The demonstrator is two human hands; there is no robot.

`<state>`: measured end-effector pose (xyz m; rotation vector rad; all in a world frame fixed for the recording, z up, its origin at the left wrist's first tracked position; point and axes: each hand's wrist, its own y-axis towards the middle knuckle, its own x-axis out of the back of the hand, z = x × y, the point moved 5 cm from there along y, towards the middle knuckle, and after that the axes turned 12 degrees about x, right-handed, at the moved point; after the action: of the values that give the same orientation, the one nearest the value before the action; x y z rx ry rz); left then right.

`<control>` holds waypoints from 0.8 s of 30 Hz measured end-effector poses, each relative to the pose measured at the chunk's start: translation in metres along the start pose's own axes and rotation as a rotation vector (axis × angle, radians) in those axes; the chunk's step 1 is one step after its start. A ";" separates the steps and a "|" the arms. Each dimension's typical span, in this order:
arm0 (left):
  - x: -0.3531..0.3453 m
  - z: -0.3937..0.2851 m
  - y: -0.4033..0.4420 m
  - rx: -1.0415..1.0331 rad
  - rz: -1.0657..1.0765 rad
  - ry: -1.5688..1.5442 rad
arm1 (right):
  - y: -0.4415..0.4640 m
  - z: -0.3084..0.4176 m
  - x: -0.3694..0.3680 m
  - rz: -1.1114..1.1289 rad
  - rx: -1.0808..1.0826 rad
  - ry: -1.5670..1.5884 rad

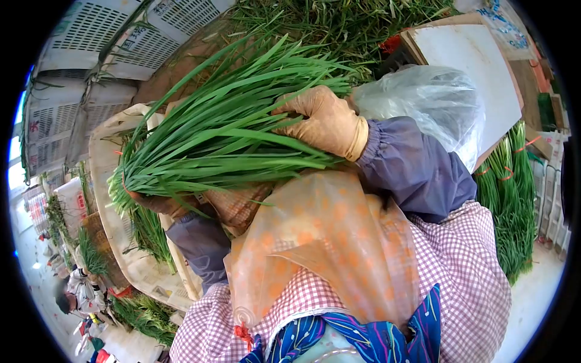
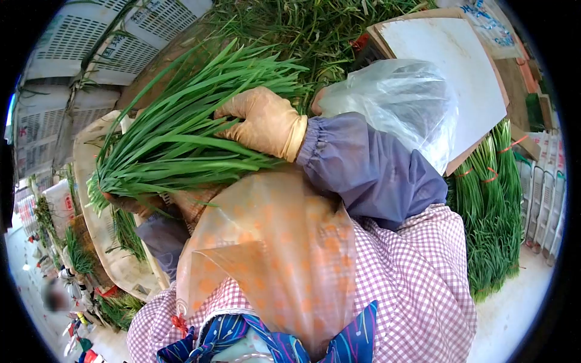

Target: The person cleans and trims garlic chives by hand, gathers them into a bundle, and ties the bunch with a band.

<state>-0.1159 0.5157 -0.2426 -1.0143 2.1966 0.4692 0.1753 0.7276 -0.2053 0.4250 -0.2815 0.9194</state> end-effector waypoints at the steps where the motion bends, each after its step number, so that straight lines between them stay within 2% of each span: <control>1: -0.010 -0.001 -0.008 0.014 -0.052 0.054 | 0.005 -0.003 0.002 0.021 0.064 -0.001; 2: -0.024 -0.002 -0.020 0.006 -0.045 0.054 | 0.010 -0.005 0.009 0.016 0.074 -0.003; 4: -0.059 -0.006 -0.049 0.046 -0.021 0.144 | 0.019 0.003 0.028 -0.046 0.315 -0.325; 5: -0.048 -0.004 -0.061 0.272 -0.099 0.078 | 0.022 0.004 0.032 -0.081 0.413 -0.406; 6: -0.038 -0.004 -0.078 0.500 -0.177 0.013 | 0.027 0.003 0.035 -0.088 0.418 -0.410; 8: -0.052 -0.015 -0.114 0.691 -0.349 0.500 | 0.038 0.003 0.043 -0.106 0.424 -0.630; 10: -0.071 -0.051 -0.148 1.214 0.001 0.933 | 0.049 -0.003 0.041 -0.111 0.428 -0.717; 12: -0.114 -0.085 -0.138 1.390 0.422 1.064 | 0.056 -0.004 0.032 -0.021 0.475 -0.863; 14: -0.125 -0.105 -0.105 0.897 0.492 1.405 | 0.056 0.002 0.029 -0.027 0.552 -0.888; 16: -0.183 -0.092 -0.062 0.301 0.377 1.785 | 0.055 0.012 0.029 -0.053 0.634 -0.901; 18: -0.215 -0.045 -0.020 -0.079 0.704 1.870 | 0.053 0.019 0.032 -0.036 0.670 -0.921; 20: -0.196 0.003 0.011 0.067 0.701 1.685 | 0.046 0.028 0.037 -0.085 0.761 -0.940; 21: -0.195 0.020 0.017 0.069 0.709 1.675 | 0.042 0.030 0.040 -0.113 0.788 -0.921; 23: -0.191 0.044 0.029 0.286 0.580 1.392 | 0.032 0.044 0.050 -0.124 0.782 -0.966; 24: -0.192 0.049 0.033 0.295 0.581 1.384 | 0.027 0.049 0.054 -0.140 0.790 -1.002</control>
<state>-0.0287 0.6663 -0.1424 -0.4919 3.6430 -0.5361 0.1817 0.7575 -0.1339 1.6214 -0.7862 0.5833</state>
